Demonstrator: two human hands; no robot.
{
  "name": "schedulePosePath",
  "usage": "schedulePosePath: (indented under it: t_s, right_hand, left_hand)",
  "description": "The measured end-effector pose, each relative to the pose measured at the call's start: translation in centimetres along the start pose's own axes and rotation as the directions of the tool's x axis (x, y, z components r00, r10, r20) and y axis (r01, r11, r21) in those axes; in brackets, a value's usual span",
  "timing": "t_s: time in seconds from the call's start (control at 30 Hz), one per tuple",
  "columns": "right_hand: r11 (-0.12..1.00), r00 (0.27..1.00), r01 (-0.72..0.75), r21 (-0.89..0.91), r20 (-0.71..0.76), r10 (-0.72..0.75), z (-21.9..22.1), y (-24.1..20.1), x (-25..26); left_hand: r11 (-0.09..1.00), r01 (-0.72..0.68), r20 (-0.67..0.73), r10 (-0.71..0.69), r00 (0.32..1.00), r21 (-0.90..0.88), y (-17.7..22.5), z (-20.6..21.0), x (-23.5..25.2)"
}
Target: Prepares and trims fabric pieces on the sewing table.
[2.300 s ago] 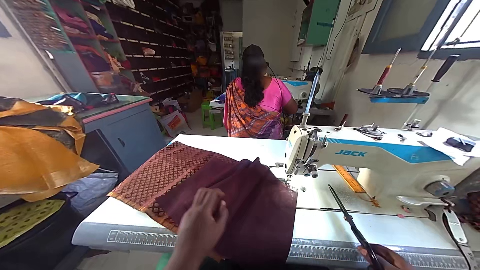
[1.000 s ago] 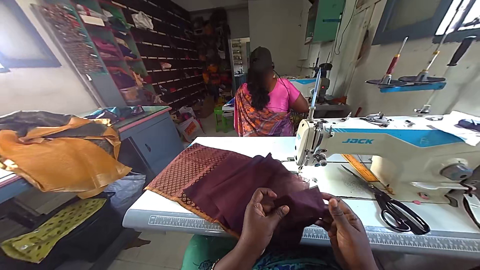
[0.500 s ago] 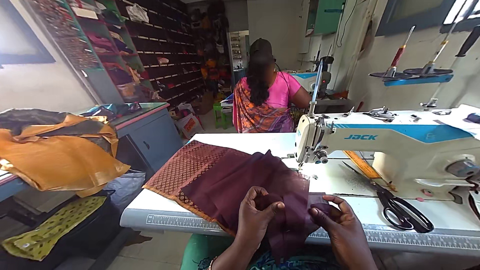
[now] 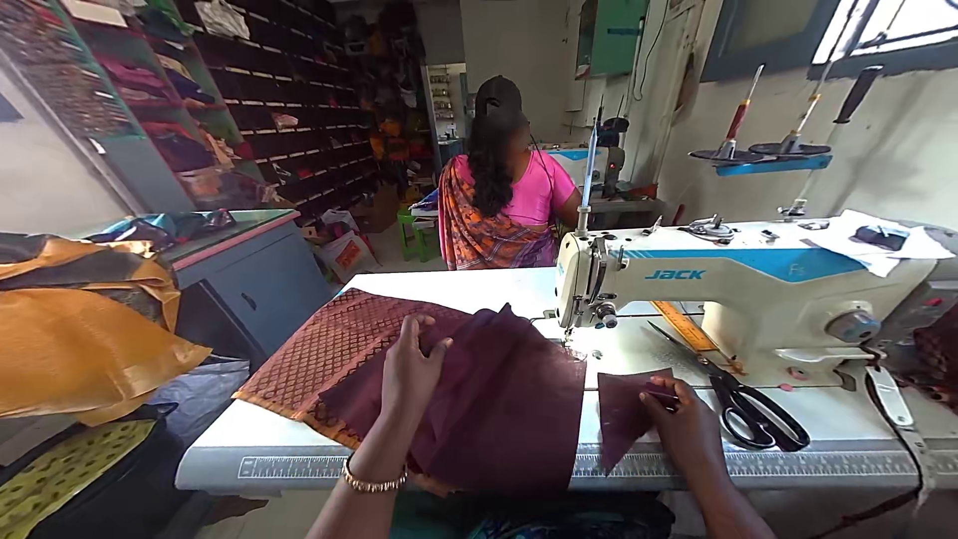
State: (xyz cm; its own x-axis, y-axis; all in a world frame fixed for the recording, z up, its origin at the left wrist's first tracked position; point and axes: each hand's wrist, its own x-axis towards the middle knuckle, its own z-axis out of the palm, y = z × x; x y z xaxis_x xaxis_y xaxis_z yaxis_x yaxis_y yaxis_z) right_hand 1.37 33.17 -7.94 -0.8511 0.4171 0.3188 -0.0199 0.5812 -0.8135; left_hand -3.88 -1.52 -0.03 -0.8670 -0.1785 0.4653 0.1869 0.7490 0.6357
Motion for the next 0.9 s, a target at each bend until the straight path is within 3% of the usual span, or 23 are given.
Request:
schedulePosePath:
  t_s: [0.1, 0.17, 0.27, 0.37, 0.4, 0.43, 0.5, 0.53, 0.6, 0.7, 0.83, 0.9]
  right_hand:
    - [0.998, 0.997, -0.059, 0.03, 0.041, 0.058, -0.1, 0.0, -0.1]
    - [0.995, 0.993, -0.088, 0.041, 0.087, 0.084, -0.6, -0.4, -0.1]
    - [0.999, 0.994, -0.048, 0.007, 0.094, 0.047, -1.5, -2.7, -0.8]
    - [0.965, 0.965, 0.26, -0.043, -0.022, -0.261, -0.9, -5.5, -2.4]
    - [0.933, 0.934, 0.355, -0.055, -0.012, -0.356, -0.3, -6.3, -2.9]
    - [0.897, 0.899, 0.437, -0.065, 0.02, -0.437, 0.4, -7.0, -3.6]
    - [0.831, 0.831, 0.554, -0.057, 0.098, -0.547, 1.9, -8.4, -5.2]
    - [0.807, 0.803, 0.589, -0.035, 0.14, -0.579, 2.5, -9.0, -6.2]
    - [0.771, 0.75, 0.635, 0.046, 0.202, -0.629, 3.2, -9.5, -7.7]
    - [0.76, 0.739, 0.584, 0.286, 0.2, -0.643, 2.0, -9.7, -8.4]
    - [0.841, 0.896, 0.436, 0.32, -0.069, -0.439, 1.5, -7.7, -6.3]
    - [0.861, 0.966, 0.183, 0.474, 0.076, -0.247, 2.3, -6.9, -5.4]
  left_hand:
    - [0.969, 0.184, 0.201, -0.215, 0.956, 0.163, -3.8, 1.0, 2.0]
    - [0.954, 0.189, 0.211, -0.239, 0.948, 0.231, -5.2, 1.4, 2.2]
    - [0.96, 0.069, 0.126, -0.107, 0.986, 0.27, -3.0, 0.3, 1.2]
    - [0.999, -0.049, 0.259, 0.052, 0.964, -0.016, 1.6, 0.5, -1.0]
    - [0.973, 0.026, 0.391, 0.067, 0.918, -0.229, 3.4, 1.0, -2.0]
    - [0.887, 0.209, 0.569, 0.071, 0.819, -0.412, 5.3, 1.4, -2.9]
    - [0.709, 0.521, 0.795, 0.093, 0.599, -0.475, 8.0, 2.2, -3.9]
    - [0.667, 0.587, 0.828, 0.08, 0.555, -0.458, 8.5, 2.8, -4.0]
    - [0.643, 0.639, 0.845, 0.027, 0.533, -0.423, 8.8, 3.5, -3.5]
    - [0.746, 0.541, 0.856, 0.072, 0.512, -0.387, 8.6, 3.6, -2.6]
    - [0.798, 0.435, 0.815, 0.116, 0.568, -0.416, 9.4, 2.7, -1.2]
    - [0.791, 0.437, 0.802, 0.109, 0.588, -0.428, 10.1, 3.1, -0.3]
